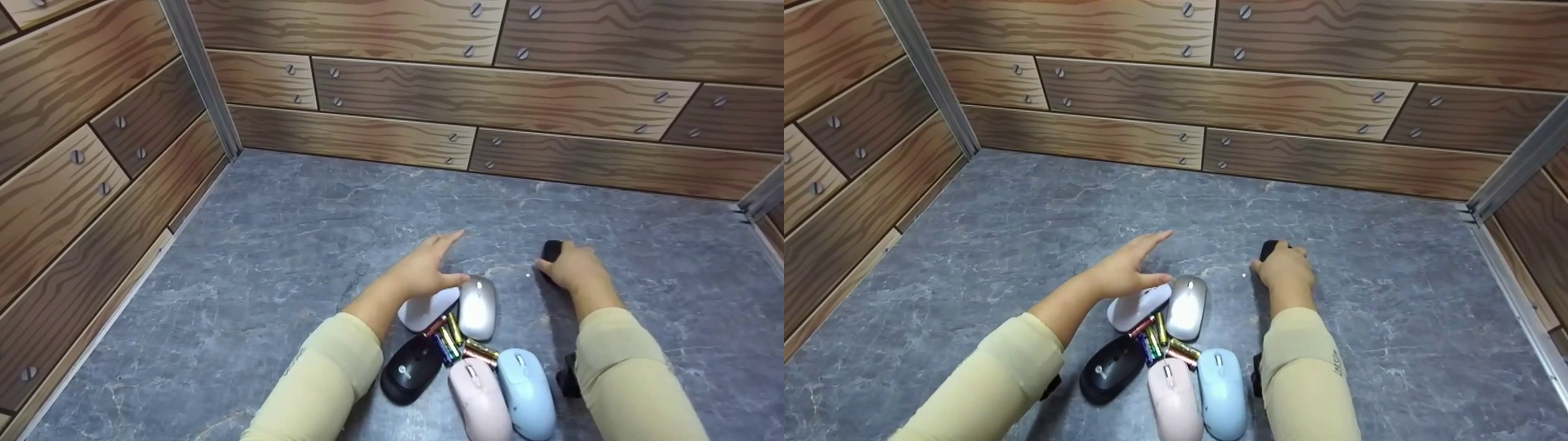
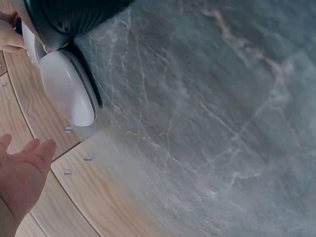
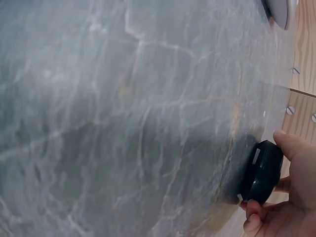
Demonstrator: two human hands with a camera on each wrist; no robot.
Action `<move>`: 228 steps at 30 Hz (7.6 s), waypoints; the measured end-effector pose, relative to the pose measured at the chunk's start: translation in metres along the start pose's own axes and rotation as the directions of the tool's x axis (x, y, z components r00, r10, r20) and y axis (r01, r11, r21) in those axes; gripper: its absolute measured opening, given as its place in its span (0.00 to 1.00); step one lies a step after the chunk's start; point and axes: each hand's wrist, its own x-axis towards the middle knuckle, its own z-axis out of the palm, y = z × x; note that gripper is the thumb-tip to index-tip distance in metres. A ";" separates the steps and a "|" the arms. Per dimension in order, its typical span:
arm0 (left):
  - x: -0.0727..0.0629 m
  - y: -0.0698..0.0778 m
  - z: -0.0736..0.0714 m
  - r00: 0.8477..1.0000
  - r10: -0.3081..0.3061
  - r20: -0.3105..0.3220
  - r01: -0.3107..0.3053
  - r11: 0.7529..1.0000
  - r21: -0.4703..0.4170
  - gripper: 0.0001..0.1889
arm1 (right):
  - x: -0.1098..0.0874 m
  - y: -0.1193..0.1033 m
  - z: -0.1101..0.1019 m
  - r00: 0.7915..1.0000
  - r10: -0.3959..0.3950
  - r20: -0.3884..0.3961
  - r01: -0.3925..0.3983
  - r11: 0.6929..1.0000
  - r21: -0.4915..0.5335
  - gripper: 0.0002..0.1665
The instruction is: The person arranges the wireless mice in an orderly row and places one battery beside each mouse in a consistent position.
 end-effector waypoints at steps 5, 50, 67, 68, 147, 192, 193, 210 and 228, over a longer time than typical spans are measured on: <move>-0.001 0.000 -0.002 1.000 0.004 -0.004 -0.004 1.000 -0.003 0.42 | -0.007 0.001 -0.006 1.000 0.006 0.005 -0.006 1.000 0.000 0.58; -0.033 -0.027 -0.005 1.000 -0.007 -0.017 0.007 1.000 0.003 0.42 | -0.085 -0.081 0.047 0.940 -0.339 -0.051 0.337 0.941 -0.036 0.43; -0.037 -0.028 0.001 1.000 0.026 -0.002 -0.026 1.000 0.004 0.43 | -0.086 -0.093 0.060 0.944 -0.329 -0.020 0.324 0.938 -0.124 0.50; -0.037 -0.028 0.001 1.000 0.023 0.000 -0.023 1.000 0.003 0.43 | -0.086 -0.093 0.060 0.942 -0.335 -0.018 0.331 0.936 -0.120 0.49; -0.005 -0.037 -0.008 1.000 -0.026 -0.014 0.026 1.000 -0.014 0.43 | 0.007 -0.113 0.029 0.994 -0.069 -0.079 0.071 0.997 0.018 0.46; -0.031 -0.038 -0.027 0.998 -0.051 -0.035 0.051 0.999 0.012 0.41 | -0.084 -0.077 -0.015 0.889 -0.449 -0.090 0.447 0.894 -0.041 0.41; -0.033 -0.037 -0.027 0.998 -0.047 -0.033 0.047 0.999 0.009 0.41 | -0.086 -0.076 -0.015 0.884 -0.456 -0.097 0.454 0.890 -0.045 0.41; -0.041 -0.027 0.004 1.000 0.029 0.001 -0.029 1.000 0.008 0.42 | -0.099 -0.061 -0.006 0.883 -0.456 -0.111 0.455 0.890 -0.032 0.41; -0.038 -0.029 0.025 0.999 0.041 0.000 -0.041 0.984 0.175 0.45 | -0.102 -0.058 0.004 0.862 -0.486 -0.145 0.492 0.871 0.007 0.38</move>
